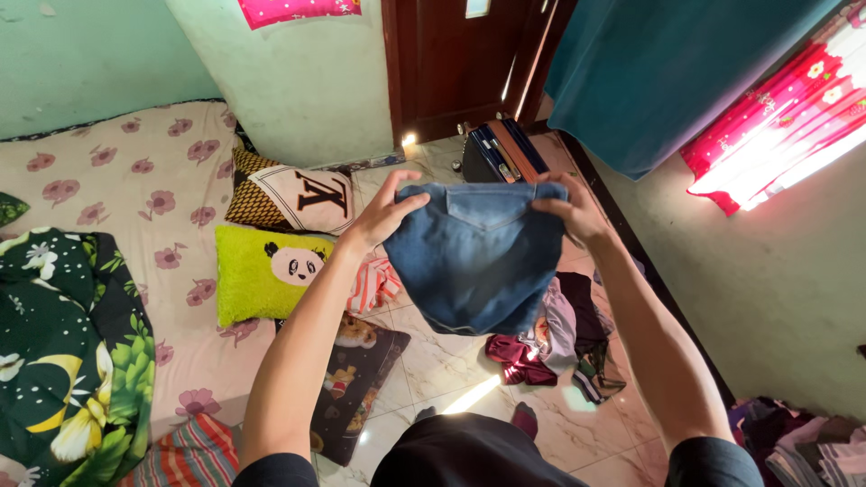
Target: The person picks up various items of clothing from the floor, spreads them out, and folds them into a neat stack.
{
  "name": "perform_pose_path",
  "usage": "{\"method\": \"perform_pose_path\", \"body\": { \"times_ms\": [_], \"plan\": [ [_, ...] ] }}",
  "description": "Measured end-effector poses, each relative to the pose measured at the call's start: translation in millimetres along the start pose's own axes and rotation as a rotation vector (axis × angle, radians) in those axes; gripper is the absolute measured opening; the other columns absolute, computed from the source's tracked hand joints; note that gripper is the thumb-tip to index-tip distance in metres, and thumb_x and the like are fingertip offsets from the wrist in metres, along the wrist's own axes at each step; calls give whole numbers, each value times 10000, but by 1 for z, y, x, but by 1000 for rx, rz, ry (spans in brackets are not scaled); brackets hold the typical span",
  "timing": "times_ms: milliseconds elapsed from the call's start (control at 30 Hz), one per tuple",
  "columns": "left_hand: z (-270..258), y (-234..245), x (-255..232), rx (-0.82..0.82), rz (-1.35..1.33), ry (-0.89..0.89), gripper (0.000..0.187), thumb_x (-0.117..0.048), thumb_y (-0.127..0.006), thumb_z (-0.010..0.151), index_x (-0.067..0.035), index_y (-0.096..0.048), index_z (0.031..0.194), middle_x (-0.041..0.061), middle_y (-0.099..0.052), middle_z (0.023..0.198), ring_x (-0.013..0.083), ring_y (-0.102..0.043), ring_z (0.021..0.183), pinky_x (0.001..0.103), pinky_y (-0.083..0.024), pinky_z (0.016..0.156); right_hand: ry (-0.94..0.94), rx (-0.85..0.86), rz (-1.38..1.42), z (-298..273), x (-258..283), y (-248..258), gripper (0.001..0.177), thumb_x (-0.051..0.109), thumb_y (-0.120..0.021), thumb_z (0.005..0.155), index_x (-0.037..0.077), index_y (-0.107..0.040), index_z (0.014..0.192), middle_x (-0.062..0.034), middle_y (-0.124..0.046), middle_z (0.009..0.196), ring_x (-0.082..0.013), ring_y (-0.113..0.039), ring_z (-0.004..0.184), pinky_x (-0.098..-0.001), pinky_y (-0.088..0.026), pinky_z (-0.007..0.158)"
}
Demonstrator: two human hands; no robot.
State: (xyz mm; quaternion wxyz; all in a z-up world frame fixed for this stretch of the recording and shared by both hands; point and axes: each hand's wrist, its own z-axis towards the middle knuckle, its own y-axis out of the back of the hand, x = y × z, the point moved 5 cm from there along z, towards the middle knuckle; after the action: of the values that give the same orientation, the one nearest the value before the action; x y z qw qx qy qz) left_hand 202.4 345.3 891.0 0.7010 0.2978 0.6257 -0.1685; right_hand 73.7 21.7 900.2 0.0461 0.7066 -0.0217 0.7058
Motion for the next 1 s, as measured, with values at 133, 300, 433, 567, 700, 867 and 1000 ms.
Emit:
{"method": "perform_pose_path", "body": {
  "times_ms": [133, 300, 433, 567, 700, 867, 1000],
  "plan": [
    [-12, -21, -33, 249, -95, -132, 818, -231, -882, 702, -95, -542, 1433, 107, -668, 1318, 256, -618, 1218, 360, -465, 1079, -125, -148, 135, 2, -7, 14, 557, 161, -715, 869, 39, -565, 1392, -121, -638, 1106, -239, -631, 946, -412, -545, 856],
    [13, -42, -27, 131, -277, 19, 629, -205, -829, 771, -80, -579, 1335, 95, -730, 1153, 207, -694, 1078, 334, -517, 1017, -393, -375, 26, -22, -13, 19, 784, 645, -492, 914, 130, -534, 1504, -176, -647, 1313, -321, -655, 1161, -506, -468, 1061],
    [44, -49, 1, 120, -742, 147, 466, -190, -776, 854, 2, -636, 1254, 98, -741, 1010, 223, -708, 843, 358, -593, 777, -230, -310, 472, -49, -74, -8, 1058, 859, -251, 802, 160, -295, 1594, -133, -404, 1563, -353, -442, 1406, -612, -387, 1113],
    [58, -35, 42, 91, -725, 503, 469, -313, -718, 913, 34, -644, 1220, 144, -762, 963, 234, -751, 763, 363, -637, 716, -188, 90, 805, -60, -146, -31, 1034, 688, -607, 829, 3, -337, 1555, -246, -488, 1513, -390, -519, 1354, -555, -424, 1134],
    [50, -35, 30, 226, -1043, 365, 745, -567, -699, 870, 58, -605, 1265, 217, -718, 1090, 289, -759, 892, 421, -639, 799, -316, -172, 498, -59, -161, -16, 701, 269, -803, 853, -25, -486, 1404, -191, -631, 1303, -283, -674, 1126, -448, -567, 993],
    [19, -81, 50, 390, -744, 289, 1055, -608, -809, 705, -25, -384, 1476, 199, -604, 1377, 273, -657, 1222, 421, -570, 1018, -379, -347, 489, -63, -142, 12, 465, 221, -744, 920, -104, -611, 1225, -187, -731, 1081, -254, -750, 880, -401, -647, 797],
    [32, -124, 103, 246, -367, 353, 1256, -395, -952, 542, 17, -277, 1518, 202, -563, 1406, 302, -580, 1306, 427, -502, 1095, -456, -440, 453, -85, -152, 39, 450, 228, -743, 915, -114, -646, 1190, -178, -745, 1072, -244, -760, 865, -391, -649, 775]
  ]
}}
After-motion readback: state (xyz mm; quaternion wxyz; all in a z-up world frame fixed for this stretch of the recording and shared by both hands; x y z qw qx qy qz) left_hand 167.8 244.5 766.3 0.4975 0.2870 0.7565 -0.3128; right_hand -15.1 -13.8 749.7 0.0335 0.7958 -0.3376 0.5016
